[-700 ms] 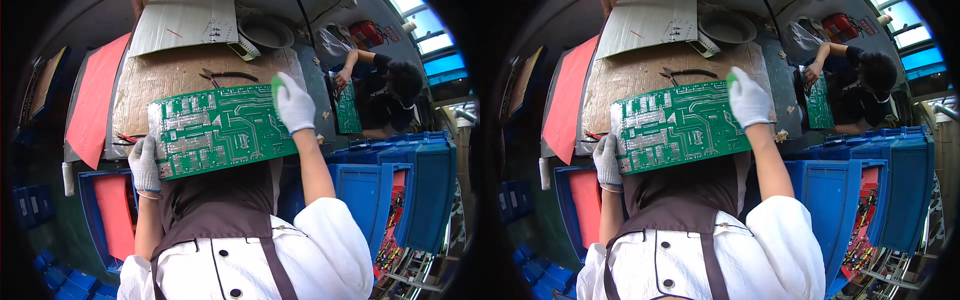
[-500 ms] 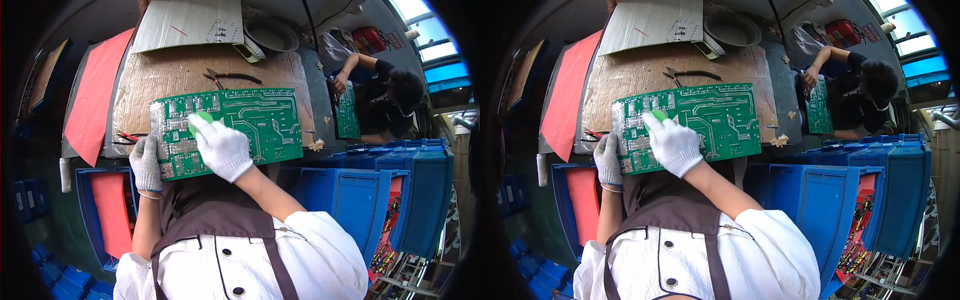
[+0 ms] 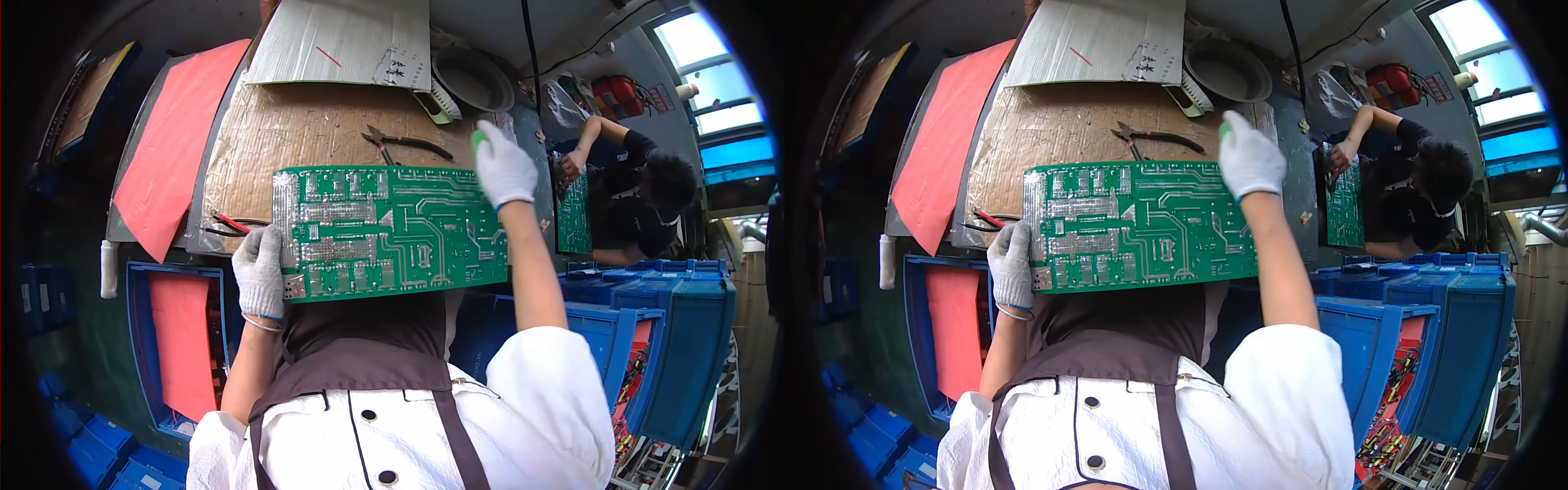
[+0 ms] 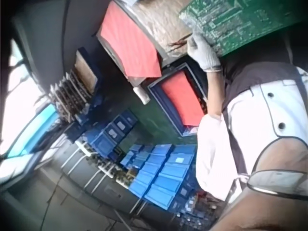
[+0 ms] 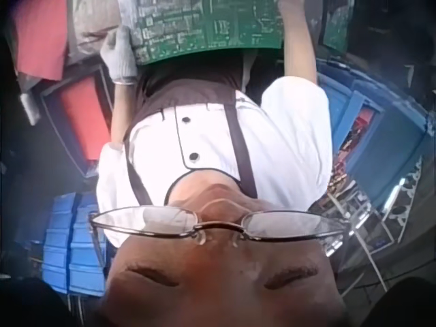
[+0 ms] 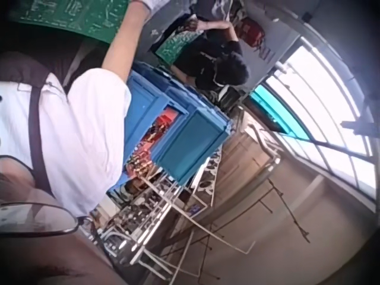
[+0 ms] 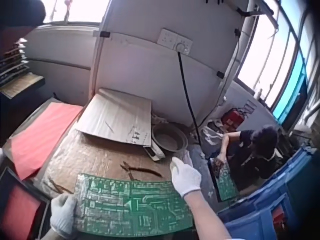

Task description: Scrubbing a printed circuit board with a sponge to clean it and inspecting the components.

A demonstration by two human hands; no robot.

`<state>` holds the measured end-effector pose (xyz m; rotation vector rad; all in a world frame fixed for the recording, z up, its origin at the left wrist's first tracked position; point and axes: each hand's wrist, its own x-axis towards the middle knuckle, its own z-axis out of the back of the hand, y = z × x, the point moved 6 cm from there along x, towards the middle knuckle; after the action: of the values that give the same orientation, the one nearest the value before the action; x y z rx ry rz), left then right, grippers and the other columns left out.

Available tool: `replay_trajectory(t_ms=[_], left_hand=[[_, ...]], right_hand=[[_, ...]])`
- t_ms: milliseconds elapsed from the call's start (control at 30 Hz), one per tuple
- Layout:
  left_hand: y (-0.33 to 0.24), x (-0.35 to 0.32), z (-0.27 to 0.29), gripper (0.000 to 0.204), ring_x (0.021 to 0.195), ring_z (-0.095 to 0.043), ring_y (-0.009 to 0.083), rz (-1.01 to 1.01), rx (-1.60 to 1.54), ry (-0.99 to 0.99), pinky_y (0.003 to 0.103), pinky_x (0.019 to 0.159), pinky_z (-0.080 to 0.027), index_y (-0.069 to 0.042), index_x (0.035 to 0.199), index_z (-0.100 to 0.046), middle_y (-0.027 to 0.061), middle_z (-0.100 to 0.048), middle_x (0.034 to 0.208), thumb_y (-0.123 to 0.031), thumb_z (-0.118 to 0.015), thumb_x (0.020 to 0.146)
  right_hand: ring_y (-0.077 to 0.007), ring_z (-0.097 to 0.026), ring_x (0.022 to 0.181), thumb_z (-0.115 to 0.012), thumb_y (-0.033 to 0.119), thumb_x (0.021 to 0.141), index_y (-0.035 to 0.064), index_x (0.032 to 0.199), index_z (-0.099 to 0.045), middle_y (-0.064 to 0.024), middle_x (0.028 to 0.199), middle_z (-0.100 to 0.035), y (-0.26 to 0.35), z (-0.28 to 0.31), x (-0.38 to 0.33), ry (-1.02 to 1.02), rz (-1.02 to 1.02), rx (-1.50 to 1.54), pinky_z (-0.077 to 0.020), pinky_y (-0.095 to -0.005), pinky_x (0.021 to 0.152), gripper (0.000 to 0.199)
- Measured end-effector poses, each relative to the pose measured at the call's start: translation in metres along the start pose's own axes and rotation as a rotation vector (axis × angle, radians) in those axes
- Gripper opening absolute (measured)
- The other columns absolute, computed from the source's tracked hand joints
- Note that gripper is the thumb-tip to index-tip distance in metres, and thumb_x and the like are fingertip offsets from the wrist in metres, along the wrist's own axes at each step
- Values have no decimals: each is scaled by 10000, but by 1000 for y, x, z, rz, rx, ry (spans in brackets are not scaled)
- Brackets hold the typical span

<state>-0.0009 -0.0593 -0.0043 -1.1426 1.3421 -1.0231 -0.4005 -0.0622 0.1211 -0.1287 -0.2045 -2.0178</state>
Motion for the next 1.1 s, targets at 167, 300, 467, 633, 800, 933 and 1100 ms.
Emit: replay_trajectory(t_ms=[167,300,467,633,800,933,1100], left_hand=[[1,-3,6,229,733,-531,35,-26,15,-17,224,674,-450,8,934,-719,-44,-650,818,-205,-668,1002],[6,0,5,258,716,-520,37,-38,43,-37,237,650,-444,27,914,-713,-30,-647,779,-208,-660,1004],[-2,-5,4,232,744,-532,29,4,62,-39,223,671,-451,10,921,-706,-47,-644,816,-200,-654,1004],[0,2,-3,211,722,-547,39,-3,17,-33,229,659,-456,10,947,-713,-35,-654,805,-188,-659,997],[-2,1,0,220,719,-564,51,-20,1,-57,234,666,-465,16,950,-721,-22,-669,800,-193,-666,989],[2,4,-4,219,714,-565,49,-24,-29,-45,232,663,-465,11,931,-725,-22,-671,790,-195,-672,986],[5,-5,7,209,713,-579,60,6,-78,-58,236,661,-471,10,952,-725,-12,-683,800,-189,-671,988]], right_hand=[[-396,-668,1112,-602,317,947,118,1324,-585,-227,1209,-690,-29,34,97,-257,57,345,-519,-416,958,426],[-470,-628,1155,-589,378,907,118,1373,-477,-295,1246,-653,-47,-29,181,-64,-53,224,-485,-515,1003,545],[-444,-613,1208,-586,348,911,117,1389,-504,-275,1297,-637,-47,-76,226,-5,9,232,-484,-491,1031,537],[-400,-604,1231,-571,396,931,112,1317,-641,-206,1324,-642,-53,-110,242,123,173,42,-486,-468,1036,485],[-394,-622,1197,-585,359,904,133,1338,-640,-202,1295,-657,-48,-90,238,27,281,43,-491,-465,1020,492],[-374,-645,1183,-621,308,893,75,1354,-620,-216,1279,-667,-45,-45,196,-141,237,167,-500,-405,1021,517],[-307,-684,1161,-599,143,914,7,1327,-634,-194,1277,-691,51,1,-26,-76,268,675,-510,-367,1016,437]])
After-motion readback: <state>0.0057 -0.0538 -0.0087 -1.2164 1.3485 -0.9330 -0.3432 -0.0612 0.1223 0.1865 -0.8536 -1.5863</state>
